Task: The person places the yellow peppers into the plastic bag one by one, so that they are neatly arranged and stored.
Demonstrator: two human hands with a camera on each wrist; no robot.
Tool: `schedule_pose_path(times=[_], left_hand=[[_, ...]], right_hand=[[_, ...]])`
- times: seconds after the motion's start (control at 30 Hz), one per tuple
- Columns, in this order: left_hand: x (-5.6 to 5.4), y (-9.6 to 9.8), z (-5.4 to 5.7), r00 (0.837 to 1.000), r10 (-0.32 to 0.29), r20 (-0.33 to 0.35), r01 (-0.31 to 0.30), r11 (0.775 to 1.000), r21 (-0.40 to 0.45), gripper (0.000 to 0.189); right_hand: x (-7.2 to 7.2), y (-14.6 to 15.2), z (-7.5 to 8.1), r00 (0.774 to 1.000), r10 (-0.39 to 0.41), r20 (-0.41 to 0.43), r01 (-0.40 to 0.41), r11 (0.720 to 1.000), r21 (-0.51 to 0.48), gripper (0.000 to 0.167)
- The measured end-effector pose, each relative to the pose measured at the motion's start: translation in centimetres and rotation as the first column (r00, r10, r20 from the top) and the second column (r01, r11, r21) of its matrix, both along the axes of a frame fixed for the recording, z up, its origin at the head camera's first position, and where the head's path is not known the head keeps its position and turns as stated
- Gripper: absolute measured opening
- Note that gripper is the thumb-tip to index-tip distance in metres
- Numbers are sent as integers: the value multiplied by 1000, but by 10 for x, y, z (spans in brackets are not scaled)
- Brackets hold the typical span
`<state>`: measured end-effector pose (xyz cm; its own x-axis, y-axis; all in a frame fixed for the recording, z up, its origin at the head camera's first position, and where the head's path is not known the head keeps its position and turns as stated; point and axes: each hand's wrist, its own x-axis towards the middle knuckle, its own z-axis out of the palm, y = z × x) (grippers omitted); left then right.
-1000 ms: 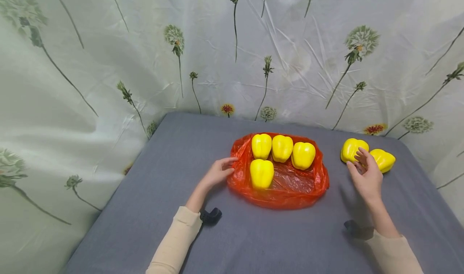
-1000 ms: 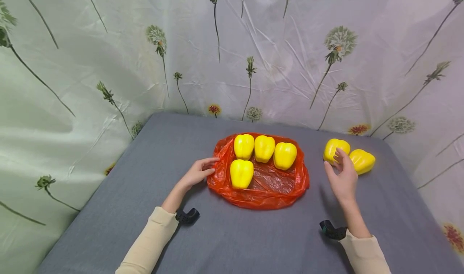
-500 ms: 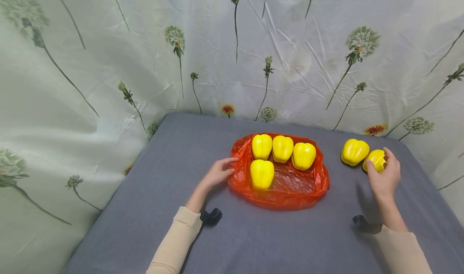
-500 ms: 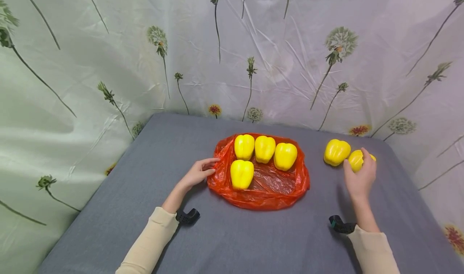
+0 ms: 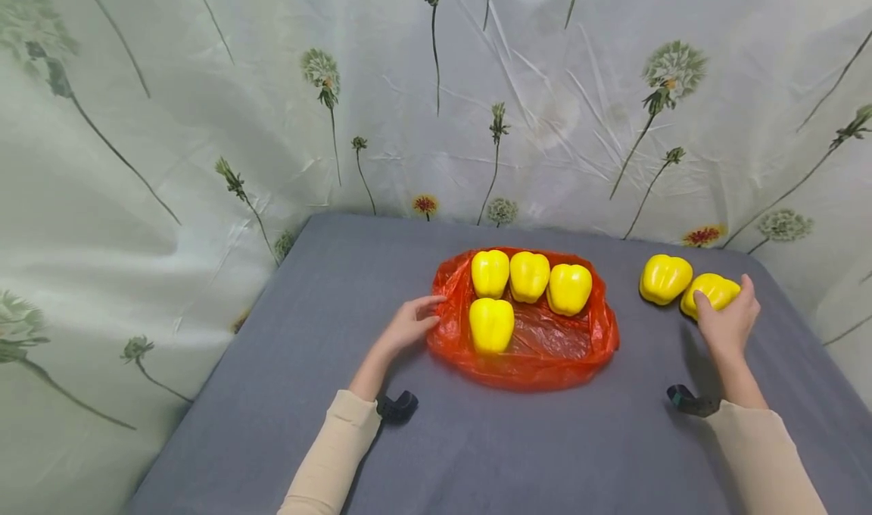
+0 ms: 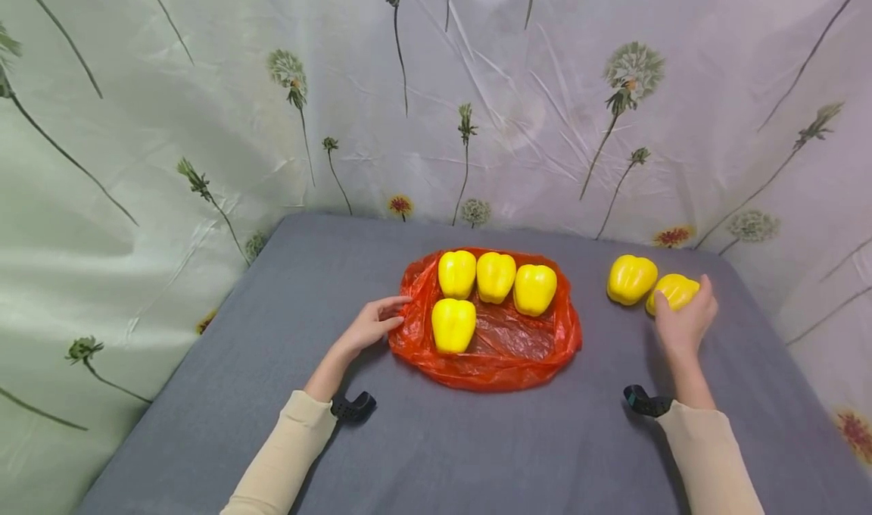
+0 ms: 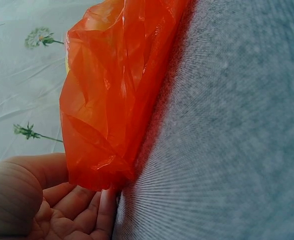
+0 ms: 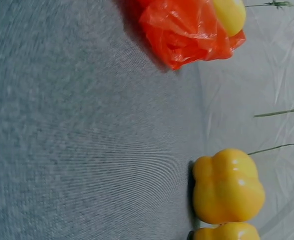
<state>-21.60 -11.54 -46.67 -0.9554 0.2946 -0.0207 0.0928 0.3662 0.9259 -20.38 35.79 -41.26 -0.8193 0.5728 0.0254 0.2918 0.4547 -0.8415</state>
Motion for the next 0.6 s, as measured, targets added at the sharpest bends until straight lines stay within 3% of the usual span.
schedule_pose_path(times=[0.23,0.6], left_hand=[[3,0,1,1000,16,3,-16,1000,3,42],[3,0,1,1000,-2,-22,2,1000,1,41]], right_hand=[[-7,3,-7,999,26,46,-26,1000,9,73],[-14,15,-4,993,-18,120,25,998,-62,70]])
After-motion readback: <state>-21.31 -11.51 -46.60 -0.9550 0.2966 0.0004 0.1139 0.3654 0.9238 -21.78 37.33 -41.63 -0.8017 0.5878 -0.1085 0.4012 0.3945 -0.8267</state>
